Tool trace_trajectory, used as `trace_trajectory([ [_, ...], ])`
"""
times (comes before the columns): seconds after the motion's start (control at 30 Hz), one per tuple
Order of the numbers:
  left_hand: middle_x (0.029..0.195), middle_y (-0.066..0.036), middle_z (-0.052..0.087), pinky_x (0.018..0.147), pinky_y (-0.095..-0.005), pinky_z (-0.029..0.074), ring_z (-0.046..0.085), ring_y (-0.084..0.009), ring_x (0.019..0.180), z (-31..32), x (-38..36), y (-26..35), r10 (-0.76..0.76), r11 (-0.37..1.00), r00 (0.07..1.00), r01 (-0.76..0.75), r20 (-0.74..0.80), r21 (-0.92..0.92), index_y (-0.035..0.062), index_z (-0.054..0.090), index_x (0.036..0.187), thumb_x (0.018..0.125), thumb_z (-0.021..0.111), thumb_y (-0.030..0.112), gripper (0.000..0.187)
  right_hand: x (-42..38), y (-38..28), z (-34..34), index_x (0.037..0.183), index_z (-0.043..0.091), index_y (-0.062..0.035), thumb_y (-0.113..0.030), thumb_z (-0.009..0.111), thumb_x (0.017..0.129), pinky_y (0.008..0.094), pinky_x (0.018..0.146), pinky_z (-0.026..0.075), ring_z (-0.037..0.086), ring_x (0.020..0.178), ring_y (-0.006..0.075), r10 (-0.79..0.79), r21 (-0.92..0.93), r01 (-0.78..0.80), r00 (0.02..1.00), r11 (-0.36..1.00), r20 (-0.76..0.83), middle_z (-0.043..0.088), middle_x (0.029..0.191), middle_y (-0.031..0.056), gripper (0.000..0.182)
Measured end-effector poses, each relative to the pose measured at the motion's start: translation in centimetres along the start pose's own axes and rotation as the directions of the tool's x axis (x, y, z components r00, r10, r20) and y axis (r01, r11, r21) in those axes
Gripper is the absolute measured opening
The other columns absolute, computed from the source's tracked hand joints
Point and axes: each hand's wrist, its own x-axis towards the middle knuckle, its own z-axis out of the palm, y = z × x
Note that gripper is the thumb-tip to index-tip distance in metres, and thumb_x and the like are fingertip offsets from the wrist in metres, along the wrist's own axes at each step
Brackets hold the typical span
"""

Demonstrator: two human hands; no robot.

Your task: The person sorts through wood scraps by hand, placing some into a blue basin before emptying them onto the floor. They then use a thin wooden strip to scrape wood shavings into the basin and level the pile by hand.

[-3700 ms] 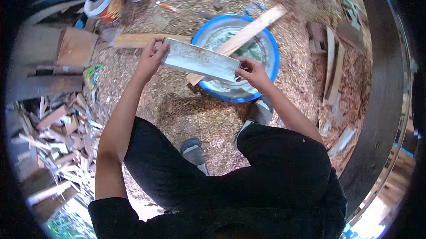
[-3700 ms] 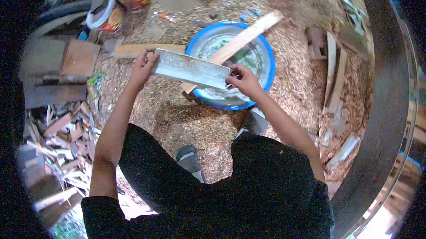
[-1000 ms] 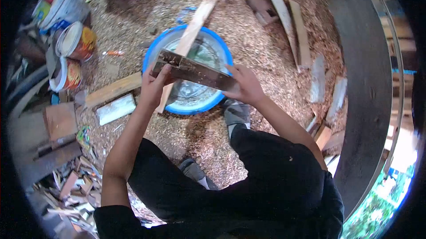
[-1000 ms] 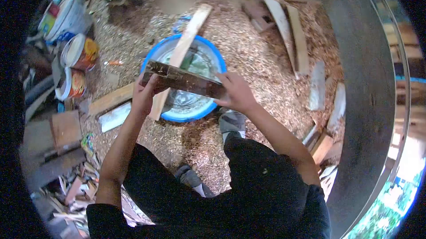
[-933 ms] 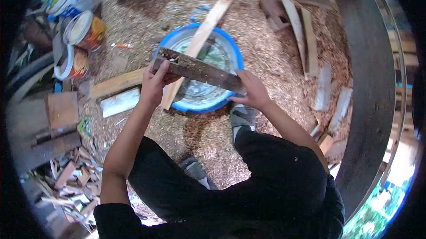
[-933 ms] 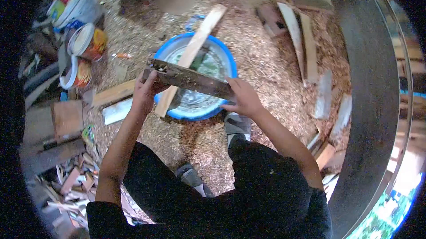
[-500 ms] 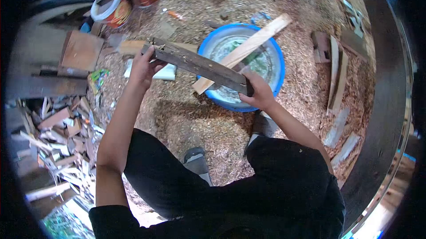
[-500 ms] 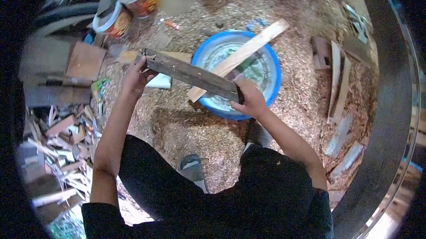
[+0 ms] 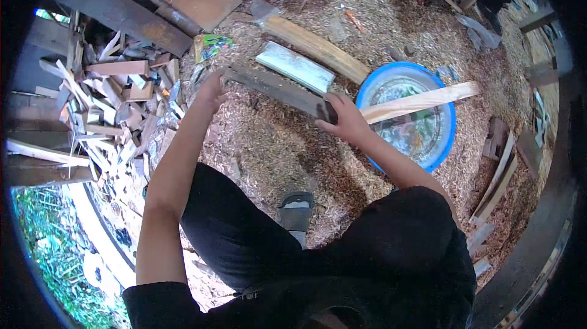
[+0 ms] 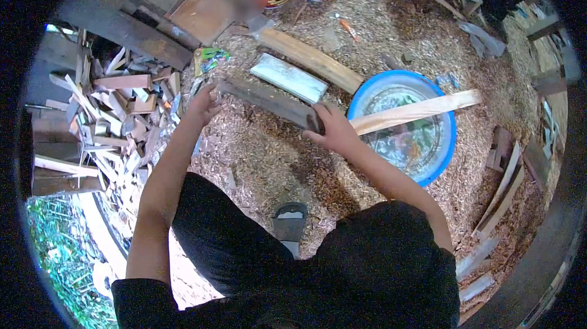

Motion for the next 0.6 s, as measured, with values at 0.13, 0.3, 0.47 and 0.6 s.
trace_trajectory([
  [0.13,0.107,-0.008,0.066,0.093,-0.0369,0.051,0.062,-0.025,0.103,0.7,-1.9,0.7,0.052,0.984,0.995,-0.065,0.08,0.169,0.005,0.067,0.134,0.1,0.07,0.041,0.049,0.8,-0.8,0.6,0.141,0.057,-0.002,-0.033,0.078,0.094,0.0512,0.106,0.051,0.061,0.122,0.0457,-0.073,0.033,0.075,0.995,0.997,-0.07,0.061,0.137,0.0252,0.061],
  [0.3,0.103,-0.004,0.069,0.08,-0.0324,0.049,0.06,-0.0157,0.089,6.5,-3.6,0.2,0.354,0.812,0.885,-0.451,0.302,0.371,0.0016,0.073,0.128,0.101,0.069,0.037,0.044,-3.3,2.5,-1.0,0.141,0.059,-0.0037,-0.024,0.074,0.096,0.0484,0.108,0.049,0.06,0.127,0.0418,-0.001,-0.029,0.001,1.0,1.0,0.005,0.063,0.135,0.0218,0.052],
  [0.47,0.119,-0.011,0.075,0.097,-0.0333,0.051,0.067,-0.0184,0.108,16.8,-5.6,0.0,0.438,0.585,0.71,-0.691,0.552,0.425,-0.0001,0.073,0.129,0.104,0.068,0.034,0.043,-10.1,4.5,-6.7,0.137,0.064,-0.0049,-0.021,0.073,0.094,0.047,0.108,0.05,0.063,0.124,0.0393,0.192,-0.003,-0.197,0.959,0.98,-0.206,0.068,0.128,0.0199,0.046],
  [0.6,0.121,-0.012,0.075,0.097,-0.0339,0.052,0.069,-0.019,0.111,27.3,-6.1,-3.1,0.377,0.586,0.559,-0.761,0.738,0.277,-0.0012,0.07,0.133,0.105,0.069,0.032,0.043,-18.0,6.3,-10.1,0.135,0.066,-0.0057,-0.019,0.074,0.093,0.0469,0.105,0.052,0.067,0.119,0.0397,0.088,-0.218,-0.243,0.833,0.945,-0.546,0.069,0.128,0.0201,0.045],
])
